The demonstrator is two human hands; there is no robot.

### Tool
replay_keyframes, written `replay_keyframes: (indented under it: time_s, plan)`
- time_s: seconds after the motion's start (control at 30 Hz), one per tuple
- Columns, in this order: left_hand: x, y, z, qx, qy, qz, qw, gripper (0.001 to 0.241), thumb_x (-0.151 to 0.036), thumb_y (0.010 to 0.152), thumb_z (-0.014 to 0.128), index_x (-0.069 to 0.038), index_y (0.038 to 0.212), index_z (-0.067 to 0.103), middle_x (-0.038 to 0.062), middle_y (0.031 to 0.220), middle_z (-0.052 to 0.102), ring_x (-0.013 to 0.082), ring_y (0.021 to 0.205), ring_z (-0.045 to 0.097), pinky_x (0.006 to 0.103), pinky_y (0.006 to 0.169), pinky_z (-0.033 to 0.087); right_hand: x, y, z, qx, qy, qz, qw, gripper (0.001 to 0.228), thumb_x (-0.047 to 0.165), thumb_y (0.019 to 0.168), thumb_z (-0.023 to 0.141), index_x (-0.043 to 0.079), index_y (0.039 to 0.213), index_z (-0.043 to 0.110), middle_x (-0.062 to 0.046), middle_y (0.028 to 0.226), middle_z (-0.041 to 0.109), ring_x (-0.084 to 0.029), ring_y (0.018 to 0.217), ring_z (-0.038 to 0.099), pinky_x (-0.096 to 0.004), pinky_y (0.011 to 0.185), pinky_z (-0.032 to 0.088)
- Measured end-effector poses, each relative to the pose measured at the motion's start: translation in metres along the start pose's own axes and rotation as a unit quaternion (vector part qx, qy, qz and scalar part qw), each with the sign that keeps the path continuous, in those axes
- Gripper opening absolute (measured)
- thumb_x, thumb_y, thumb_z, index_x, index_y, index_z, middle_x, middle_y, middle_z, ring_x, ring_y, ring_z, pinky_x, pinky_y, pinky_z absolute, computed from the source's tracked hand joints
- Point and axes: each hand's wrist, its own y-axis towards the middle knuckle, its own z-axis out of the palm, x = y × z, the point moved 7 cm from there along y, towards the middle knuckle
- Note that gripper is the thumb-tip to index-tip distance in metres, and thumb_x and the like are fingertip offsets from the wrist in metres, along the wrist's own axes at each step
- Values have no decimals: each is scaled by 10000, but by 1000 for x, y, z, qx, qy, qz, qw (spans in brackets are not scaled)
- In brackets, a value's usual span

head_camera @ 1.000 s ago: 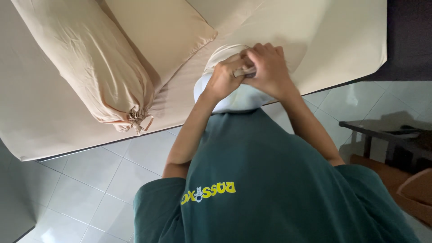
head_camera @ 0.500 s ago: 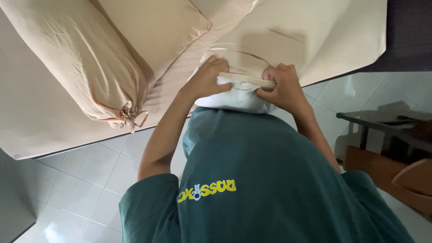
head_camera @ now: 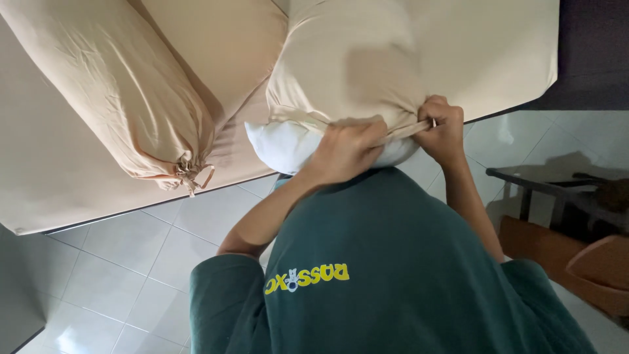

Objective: The person inserts a white pillow into a beige pillowcase on a bed. They align the corners, push the pillow inside, and smooth the fabric to fit the case properly.

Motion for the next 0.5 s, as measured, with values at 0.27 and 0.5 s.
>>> replay_keyframes:
  time_s: [0.27,0.5]
  plan:
    - [142,-77,-44,-46,-120,-352,927,924,-546,784,843,-75,1463,430,267,1423,462,454,1345,431,552,1168,308,-6,-47,-38,46,-31,138,989,302,131,898,883,29,871,601,-206,791,575,-411,842,564,-469,806,426]
    - [214,-185,52,-60,-516,-551,653,1064,-305,827,903,-58,1630,249,280,1496,476,427,1231,621,522,989,550,89,37,-10,162,-31,106,980,321,251,1157,492,22,1333,632,-196,1240,662,-405,1204,619,-519,1033,460]
